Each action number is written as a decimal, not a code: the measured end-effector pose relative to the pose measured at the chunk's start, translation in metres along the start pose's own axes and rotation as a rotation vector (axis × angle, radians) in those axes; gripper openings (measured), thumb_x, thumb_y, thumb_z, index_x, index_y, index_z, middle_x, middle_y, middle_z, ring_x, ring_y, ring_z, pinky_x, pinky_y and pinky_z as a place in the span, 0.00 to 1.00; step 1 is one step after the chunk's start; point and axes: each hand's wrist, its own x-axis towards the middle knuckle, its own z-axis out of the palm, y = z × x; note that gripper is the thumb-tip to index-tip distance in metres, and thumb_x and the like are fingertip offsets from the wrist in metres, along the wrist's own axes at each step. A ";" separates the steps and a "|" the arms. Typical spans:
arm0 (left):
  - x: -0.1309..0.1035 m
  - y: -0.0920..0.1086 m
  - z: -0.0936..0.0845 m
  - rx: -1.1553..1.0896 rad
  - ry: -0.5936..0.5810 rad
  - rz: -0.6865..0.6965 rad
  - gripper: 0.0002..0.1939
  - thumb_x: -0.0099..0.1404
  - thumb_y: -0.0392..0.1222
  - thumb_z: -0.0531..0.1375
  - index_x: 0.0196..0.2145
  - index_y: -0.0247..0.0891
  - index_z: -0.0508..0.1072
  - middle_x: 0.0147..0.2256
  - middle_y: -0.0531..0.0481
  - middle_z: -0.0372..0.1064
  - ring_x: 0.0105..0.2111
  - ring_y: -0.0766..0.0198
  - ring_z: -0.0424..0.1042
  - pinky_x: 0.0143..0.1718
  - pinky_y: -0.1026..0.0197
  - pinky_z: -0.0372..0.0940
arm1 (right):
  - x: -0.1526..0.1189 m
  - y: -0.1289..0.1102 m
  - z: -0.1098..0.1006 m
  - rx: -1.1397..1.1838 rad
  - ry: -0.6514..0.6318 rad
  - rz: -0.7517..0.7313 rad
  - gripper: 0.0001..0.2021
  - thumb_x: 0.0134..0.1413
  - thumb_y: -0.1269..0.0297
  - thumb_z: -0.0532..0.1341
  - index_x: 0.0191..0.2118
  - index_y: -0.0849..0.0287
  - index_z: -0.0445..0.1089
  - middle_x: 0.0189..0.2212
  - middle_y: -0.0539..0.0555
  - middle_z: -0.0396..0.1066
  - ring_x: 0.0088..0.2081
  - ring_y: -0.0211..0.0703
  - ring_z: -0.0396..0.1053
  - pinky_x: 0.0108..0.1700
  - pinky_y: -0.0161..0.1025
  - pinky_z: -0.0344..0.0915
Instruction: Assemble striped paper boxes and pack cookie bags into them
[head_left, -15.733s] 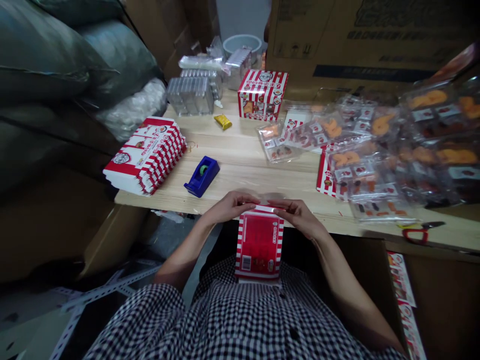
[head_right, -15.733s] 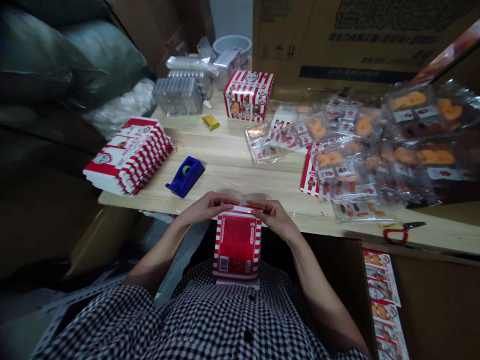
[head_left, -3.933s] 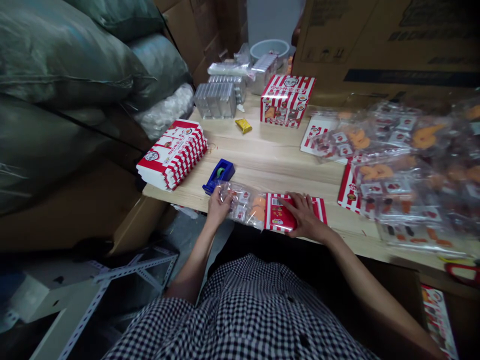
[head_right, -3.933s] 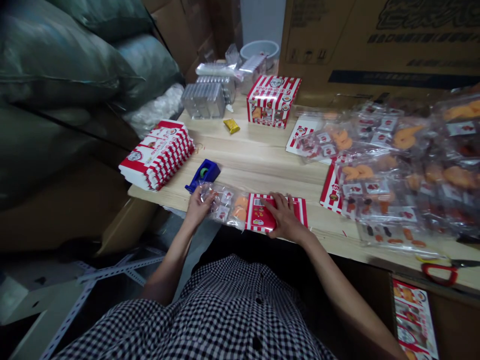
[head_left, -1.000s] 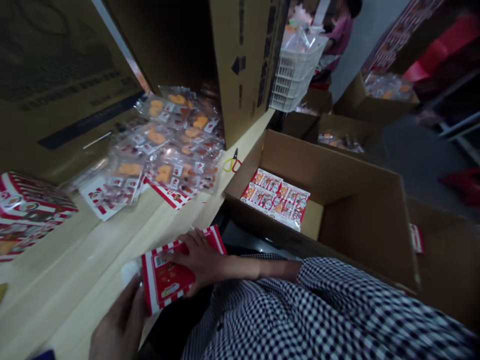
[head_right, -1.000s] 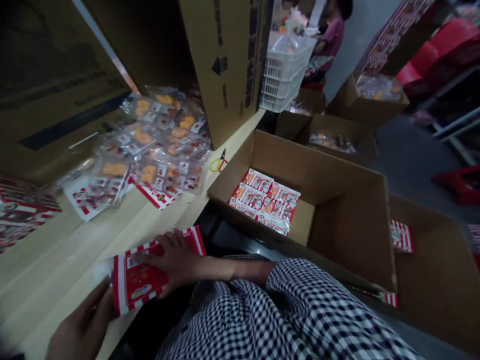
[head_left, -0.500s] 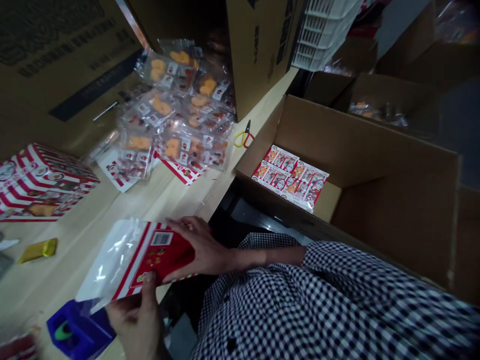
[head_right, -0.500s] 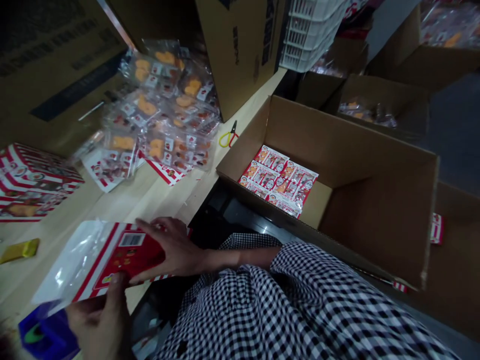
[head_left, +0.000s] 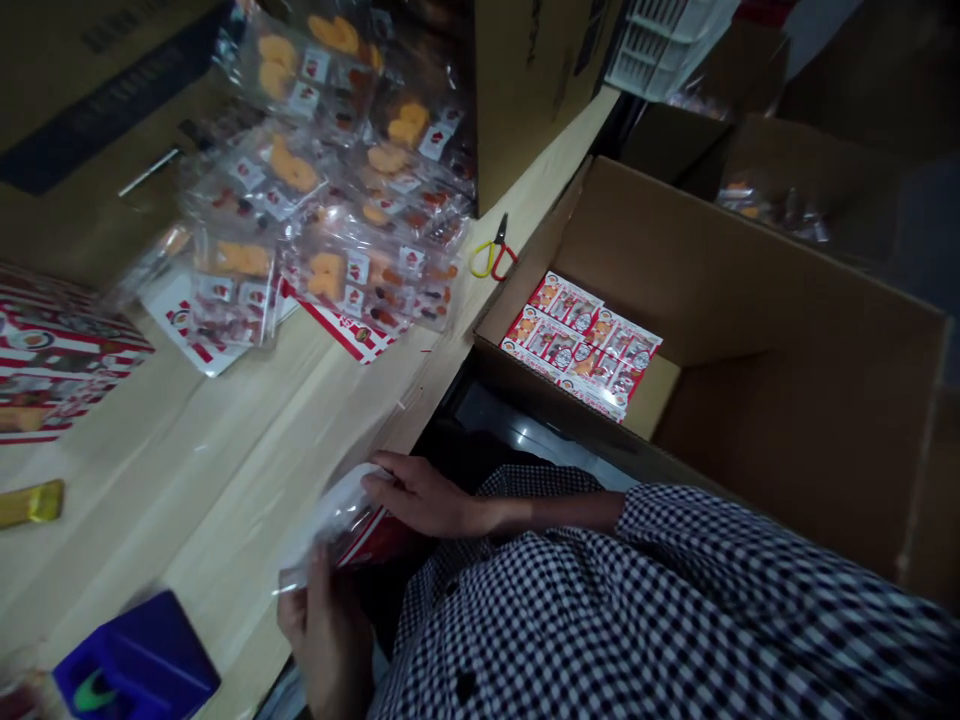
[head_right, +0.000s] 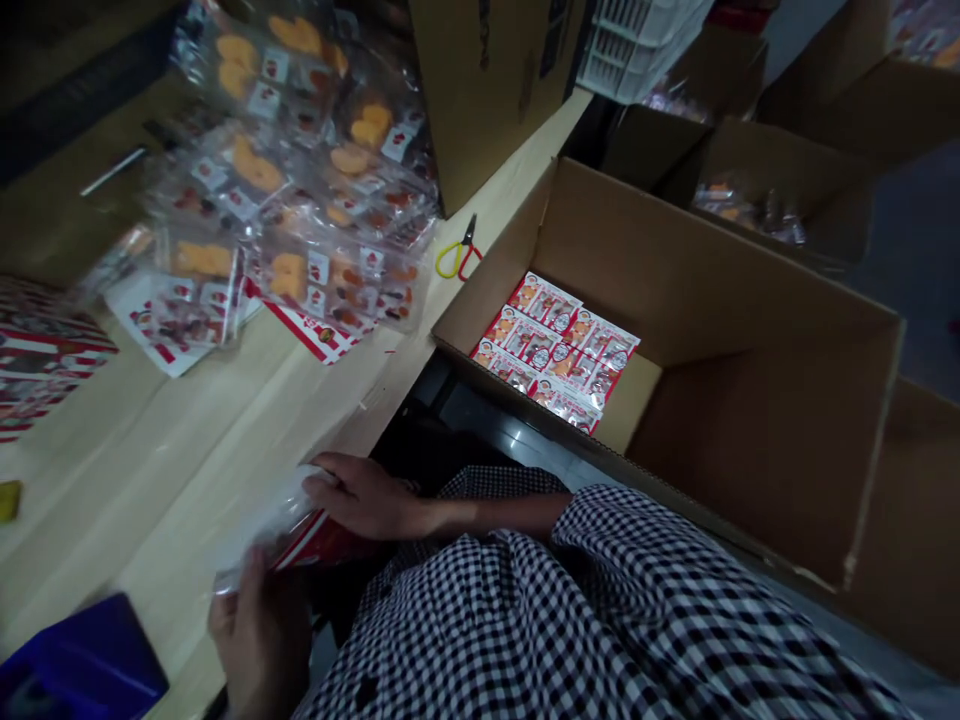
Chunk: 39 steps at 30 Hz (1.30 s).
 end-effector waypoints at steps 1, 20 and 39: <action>0.013 -0.009 0.003 -0.040 0.018 -0.021 0.17 0.56 0.50 0.67 0.39 0.36 0.75 0.33 0.51 0.76 0.37 0.58 0.76 0.42 0.57 0.71 | 0.002 0.001 -0.001 0.044 -0.034 0.021 0.08 0.64 0.59 0.57 0.35 0.57 0.66 0.29 0.47 0.63 0.31 0.36 0.60 0.36 0.34 0.60; 0.057 -0.086 -0.018 -0.806 -0.091 0.012 0.19 0.59 0.39 0.66 0.50 0.37 0.75 0.41 0.47 0.77 0.42 0.59 0.76 0.46 0.59 0.67 | -0.004 0.001 0.023 0.182 -0.021 0.254 0.09 0.55 0.60 0.63 0.41 0.54 0.74 0.37 0.50 0.78 0.38 0.45 0.74 0.41 0.38 0.70; 0.042 -0.093 -0.028 -0.998 -0.108 0.041 0.18 0.62 0.41 0.62 0.50 0.35 0.74 0.44 0.45 0.76 0.45 0.56 0.74 0.49 0.57 0.64 | -0.010 -0.011 0.033 0.097 -0.035 0.326 0.08 0.55 0.57 0.63 0.38 0.54 0.73 0.33 0.50 0.78 0.36 0.46 0.73 0.36 0.38 0.69</action>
